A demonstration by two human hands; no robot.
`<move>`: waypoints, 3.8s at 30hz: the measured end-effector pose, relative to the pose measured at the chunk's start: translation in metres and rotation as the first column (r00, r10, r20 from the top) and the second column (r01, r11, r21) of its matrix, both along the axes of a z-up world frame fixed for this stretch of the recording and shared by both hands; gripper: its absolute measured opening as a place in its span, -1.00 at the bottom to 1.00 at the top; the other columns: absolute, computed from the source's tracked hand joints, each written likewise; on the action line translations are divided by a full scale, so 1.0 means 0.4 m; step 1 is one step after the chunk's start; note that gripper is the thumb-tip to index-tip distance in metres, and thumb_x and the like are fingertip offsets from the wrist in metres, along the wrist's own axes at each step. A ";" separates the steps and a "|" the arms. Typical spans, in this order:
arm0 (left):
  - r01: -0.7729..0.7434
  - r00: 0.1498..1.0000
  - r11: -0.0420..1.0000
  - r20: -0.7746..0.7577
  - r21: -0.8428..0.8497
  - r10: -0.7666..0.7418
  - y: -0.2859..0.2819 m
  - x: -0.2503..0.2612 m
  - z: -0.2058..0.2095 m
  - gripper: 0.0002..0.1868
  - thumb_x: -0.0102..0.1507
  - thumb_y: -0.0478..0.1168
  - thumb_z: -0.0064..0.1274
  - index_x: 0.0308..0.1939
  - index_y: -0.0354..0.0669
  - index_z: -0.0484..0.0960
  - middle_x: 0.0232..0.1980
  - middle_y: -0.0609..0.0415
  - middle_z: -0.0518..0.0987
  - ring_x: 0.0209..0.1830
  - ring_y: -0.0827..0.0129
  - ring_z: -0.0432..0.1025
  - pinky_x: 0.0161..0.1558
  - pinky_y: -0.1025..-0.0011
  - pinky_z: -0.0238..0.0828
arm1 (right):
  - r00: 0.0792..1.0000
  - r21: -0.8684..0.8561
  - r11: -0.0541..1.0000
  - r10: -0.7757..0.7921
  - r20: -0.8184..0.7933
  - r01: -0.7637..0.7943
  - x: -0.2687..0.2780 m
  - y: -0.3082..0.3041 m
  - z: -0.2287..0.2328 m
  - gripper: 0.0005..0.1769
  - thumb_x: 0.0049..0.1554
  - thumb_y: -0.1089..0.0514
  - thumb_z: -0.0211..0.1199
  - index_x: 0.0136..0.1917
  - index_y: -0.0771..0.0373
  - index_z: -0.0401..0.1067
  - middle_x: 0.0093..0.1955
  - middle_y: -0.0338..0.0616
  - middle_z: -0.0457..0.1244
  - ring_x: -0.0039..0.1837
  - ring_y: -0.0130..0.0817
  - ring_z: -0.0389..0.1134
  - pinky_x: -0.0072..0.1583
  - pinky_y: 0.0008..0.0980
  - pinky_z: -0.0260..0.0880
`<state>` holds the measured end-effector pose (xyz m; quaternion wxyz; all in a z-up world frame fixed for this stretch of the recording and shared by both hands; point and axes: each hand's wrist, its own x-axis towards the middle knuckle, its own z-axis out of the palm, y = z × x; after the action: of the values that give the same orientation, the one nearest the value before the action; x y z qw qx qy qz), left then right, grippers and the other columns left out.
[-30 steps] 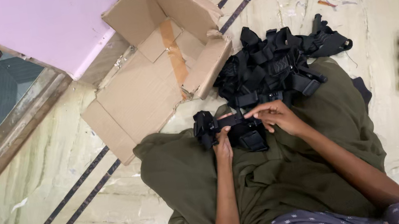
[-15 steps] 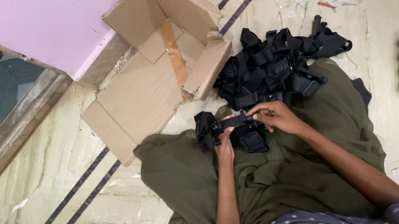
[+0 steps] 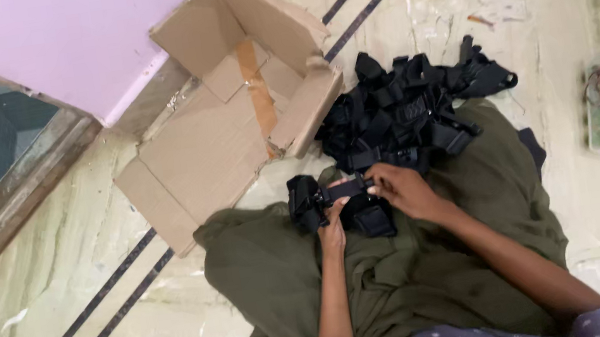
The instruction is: The person sits on the floor and assembles black camera mounts by hand, using a small metal tool to tighten screws. They handle multiple mounts, placing some into a cardboard box and others on the floor.
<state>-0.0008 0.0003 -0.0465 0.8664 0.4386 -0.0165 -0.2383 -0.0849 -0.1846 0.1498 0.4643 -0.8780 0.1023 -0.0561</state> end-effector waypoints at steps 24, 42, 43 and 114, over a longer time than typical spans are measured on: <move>0.020 0.998 0.950 -0.053 -0.310 -0.038 0.014 0.015 0.018 -0.72 0.61 -0.10 0.06 0.04 -0.30 0.52 0.05 0.03 0.48 0.15 0.24 0.42 0.36 -0.03 0.42 | 0.980 0.438 0.899 0.111 -0.168 -0.027 0.053 -0.005 -0.105 -0.47 0.38 -0.14 -0.07 -0.19 0.33 0.34 -0.48 -0.17 0.18 -0.46 -0.47 0.25 -0.33 -0.39 0.28; -0.370 0.877 0.865 -0.435 -0.339 0.205 0.086 0.108 0.184 -0.77 0.46 -0.23 0.08 0.15 -0.20 0.47 0.04 0.06 0.55 0.11 0.29 0.45 0.18 0.19 0.40 | 0.984 -0.632 0.756 0.100 -0.146 -0.170 0.123 -0.086 -0.106 -0.11 -0.05 -0.31 0.44 0.49 -0.09 0.30 0.42 0.19 0.05 0.42 0.24 0.03 0.31 0.35 -0.05; -0.377 0.868 0.879 -0.443 -0.292 0.225 0.082 0.105 0.183 -0.76 0.43 -0.24 0.08 0.16 -0.20 0.48 0.04 0.06 0.55 0.12 0.31 0.45 0.20 0.22 0.40 | 0.974 -0.574 0.795 0.094 -0.204 -0.197 0.131 -0.093 -0.116 -0.09 -0.06 -0.26 0.47 0.51 -0.11 0.29 0.43 0.22 0.03 0.39 0.28 0.03 0.30 0.34 -0.04; 0.041 0.974 0.991 0.218 0.129 -0.069 -0.031 0.015 0.129 -0.35 0.38 -0.32 0.10 0.50 -0.44 0.22 0.04 0.06 0.54 -0.05 0.48 0.38 0.03 0.45 0.34 | 0.977 0.532 0.826 0.101 0.185 -0.187 0.120 -0.081 -0.136 -0.76 0.13 0.28 0.42 0.09 0.29 0.63 0.04 -0.11 0.43 -0.05 -0.44 0.43 -0.04 -0.40 0.43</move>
<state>0.0052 -0.0122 0.0051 0.8233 0.5146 -0.1104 -0.2125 -0.0369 -0.2169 0.0953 0.7046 -0.7074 0.0124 -0.0547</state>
